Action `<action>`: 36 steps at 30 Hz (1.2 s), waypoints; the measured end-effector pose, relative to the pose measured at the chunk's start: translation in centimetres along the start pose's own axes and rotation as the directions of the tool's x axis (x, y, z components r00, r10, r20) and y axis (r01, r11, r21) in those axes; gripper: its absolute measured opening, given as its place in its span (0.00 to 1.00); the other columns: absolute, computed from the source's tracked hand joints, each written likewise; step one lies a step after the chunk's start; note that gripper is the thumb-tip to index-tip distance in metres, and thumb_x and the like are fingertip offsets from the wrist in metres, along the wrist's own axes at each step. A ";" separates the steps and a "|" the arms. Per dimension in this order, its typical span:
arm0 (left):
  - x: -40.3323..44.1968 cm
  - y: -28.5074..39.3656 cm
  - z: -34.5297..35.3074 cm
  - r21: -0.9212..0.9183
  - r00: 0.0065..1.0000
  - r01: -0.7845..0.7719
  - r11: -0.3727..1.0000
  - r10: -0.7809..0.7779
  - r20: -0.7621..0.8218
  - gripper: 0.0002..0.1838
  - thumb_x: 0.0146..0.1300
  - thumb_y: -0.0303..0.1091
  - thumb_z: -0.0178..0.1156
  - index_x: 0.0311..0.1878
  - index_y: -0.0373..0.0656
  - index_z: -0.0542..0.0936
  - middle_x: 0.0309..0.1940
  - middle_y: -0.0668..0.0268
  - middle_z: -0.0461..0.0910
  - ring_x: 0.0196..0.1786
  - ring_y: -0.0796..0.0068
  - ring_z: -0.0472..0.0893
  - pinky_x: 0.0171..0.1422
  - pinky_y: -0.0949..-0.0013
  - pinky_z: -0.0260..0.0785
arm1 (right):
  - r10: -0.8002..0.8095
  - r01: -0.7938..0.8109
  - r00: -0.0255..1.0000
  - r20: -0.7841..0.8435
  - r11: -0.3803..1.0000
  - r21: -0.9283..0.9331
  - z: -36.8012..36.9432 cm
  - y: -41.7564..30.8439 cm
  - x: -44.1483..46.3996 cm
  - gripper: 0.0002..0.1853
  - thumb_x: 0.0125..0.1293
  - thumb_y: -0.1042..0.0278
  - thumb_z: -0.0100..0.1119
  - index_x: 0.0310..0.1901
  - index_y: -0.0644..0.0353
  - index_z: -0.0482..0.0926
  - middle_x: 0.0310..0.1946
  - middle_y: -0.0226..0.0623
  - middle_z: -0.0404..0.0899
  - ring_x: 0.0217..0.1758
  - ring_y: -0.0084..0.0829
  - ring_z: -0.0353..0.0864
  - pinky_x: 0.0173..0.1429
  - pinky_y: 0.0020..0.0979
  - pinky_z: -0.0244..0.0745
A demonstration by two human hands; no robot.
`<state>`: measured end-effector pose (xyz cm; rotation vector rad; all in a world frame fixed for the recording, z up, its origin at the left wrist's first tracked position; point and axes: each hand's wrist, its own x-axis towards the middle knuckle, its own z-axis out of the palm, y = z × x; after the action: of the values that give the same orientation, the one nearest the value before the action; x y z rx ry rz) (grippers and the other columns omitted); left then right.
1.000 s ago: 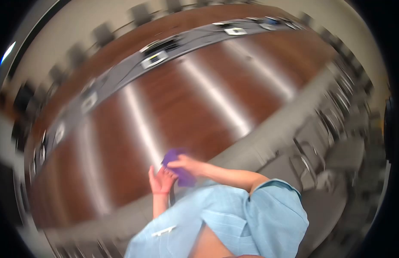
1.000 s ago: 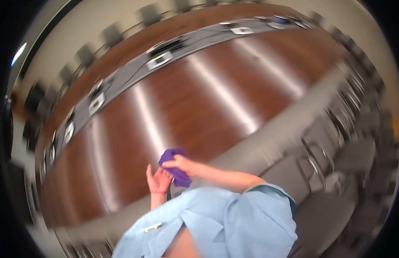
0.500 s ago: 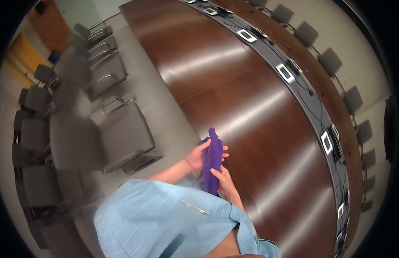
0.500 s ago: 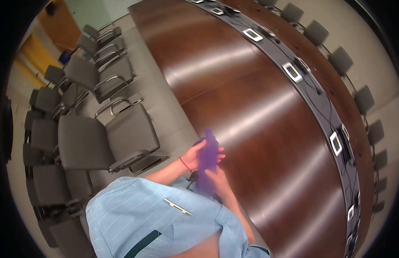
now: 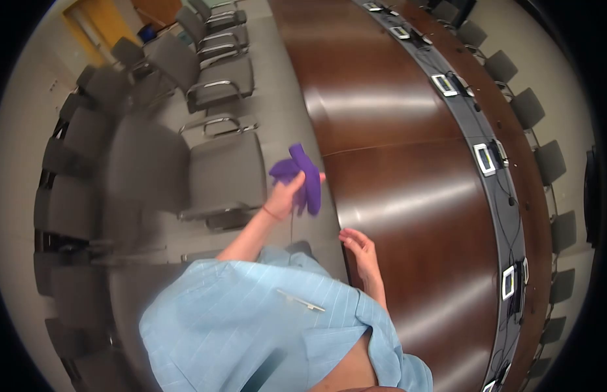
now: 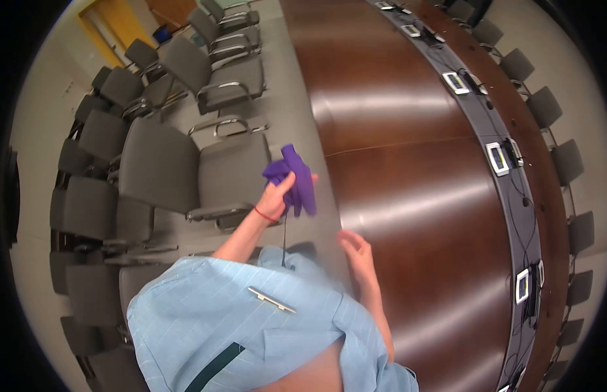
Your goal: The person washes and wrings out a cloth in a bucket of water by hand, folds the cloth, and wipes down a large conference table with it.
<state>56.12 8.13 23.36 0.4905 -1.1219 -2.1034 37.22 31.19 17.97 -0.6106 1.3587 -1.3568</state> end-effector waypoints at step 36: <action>28.1 17.6 -34.5 -0.169 0.810 -0.195 0.966 0.061 -0.584 0.26 0.84 0.47 0.51 0.73 0.39 0.69 0.71 0.47 0.75 0.69 0.43 0.77 0.77 0.42 0.69 | -0.858 0.473 0.108 0.502 0.489 0.733 25.9 -39.0 38.0 0.30 0.76 0.29 0.52 0.56 0.49 0.84 0.48 0.41 0.78 0.50 0.39 0.79 0.67 0.57 0.69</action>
<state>64.72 -38.70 18.68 0.8460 -0.5413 -1.7486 36.87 -21.32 47.56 -1.5245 -0.1999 -1.6048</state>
